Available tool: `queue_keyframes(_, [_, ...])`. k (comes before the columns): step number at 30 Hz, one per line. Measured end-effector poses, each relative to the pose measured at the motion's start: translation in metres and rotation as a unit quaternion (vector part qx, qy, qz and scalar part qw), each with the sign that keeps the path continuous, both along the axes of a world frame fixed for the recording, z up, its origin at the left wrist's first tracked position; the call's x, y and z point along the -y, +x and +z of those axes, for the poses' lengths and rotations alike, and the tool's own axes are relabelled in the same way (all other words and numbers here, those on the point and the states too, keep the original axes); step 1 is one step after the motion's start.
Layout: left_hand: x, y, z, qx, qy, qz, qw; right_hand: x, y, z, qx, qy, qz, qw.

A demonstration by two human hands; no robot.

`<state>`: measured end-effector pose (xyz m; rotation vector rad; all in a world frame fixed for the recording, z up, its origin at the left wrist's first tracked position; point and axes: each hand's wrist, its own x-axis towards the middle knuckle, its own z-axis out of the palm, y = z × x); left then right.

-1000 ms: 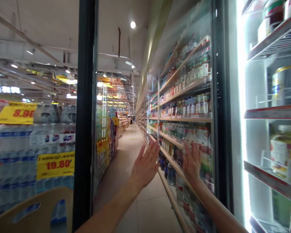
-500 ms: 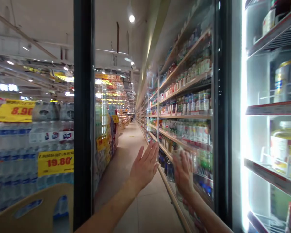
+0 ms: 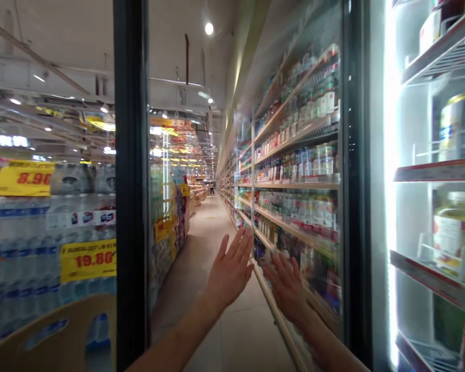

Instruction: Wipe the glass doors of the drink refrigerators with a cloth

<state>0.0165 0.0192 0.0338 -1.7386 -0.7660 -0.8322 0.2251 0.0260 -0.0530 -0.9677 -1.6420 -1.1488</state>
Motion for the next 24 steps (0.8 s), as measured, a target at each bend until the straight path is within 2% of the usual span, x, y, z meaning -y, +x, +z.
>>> queue_keyframes(2, [0.001,-0.002,0.000,-0.005,-0.003,-0.002,1.000,-0.004,0.013,0.004,-0.019,0.010,-0.011,1.000])
queue_keyframes(5, [0.001,-0.002,-0.001,-0.009,-0.004,-0.004,1.000,-0.013,0.044,0.018,-0.206,0.064,-0.058,0.975])
queue_keyframes(7, [0.000,-0.001,-0.002,-0.006,-0.004,-0.004,1.000,-0.015,0.048,0.023,-0.278,0.081,-0.062,0.955])
queue_keyframes(9, [0.000,-0.001,-0.003,-0.003,-0.002,-0.008,1.000,-0.011,0.033,0.019,-0.234,0.066,-0.038,0.969])
queue_keyframes(12, [0.000,-0.008,0.000,-0.002,-0.009,-0.013,1.000,-0.002,-0.006,0.016,-0.064,0.037,0.015,0.997])
queue_keyframes(13, [0.001,-0.013,0.002,0.004,-0.014,-0.014,1.000,-0.001,-0.017,0.023,-0.021,0.037,0.029,0.999])
queue_keyframes(15, [0.003,-0.027,0.009,0.024,-0.020,-0.015,0.999,-0.003,-0.031,0.053,0.023,0.047,0.046,0.998])
queue_keyframes(18, [0.008,-0.048,0.021,0.064,-0.017,-0.015,0.998,-0.012,-0.040,0.128,0.005,0.071,0.057,0.996])
queue_keyframes(20, [0.012,-0.060,0.025,0.086,-0.016,-0.013,0.996,-0.017,-0.045,0.166,-0.035,0.073,0.065,0.995])
queue_keyframes(21, [0.015,-0.065,0.026,0.092,-0.017,-0.013,0.996,-0.018,-0.049,0.174,-0.039,0.069,0.069,0.994])
queue_keyframes(22, [0.017,-0.070,0.026,0.094,-0.016,-0.014,0.995,-0.017,-0.054,0.174,-0.029,0.064,0.074,0.995])
queue_keyframes(24, [0.023,-0.078,0.025,0.090,-0.013,-0.014,0.996,-0.011,-0.064,0.157,0.059,0.052,0.091,0.993])
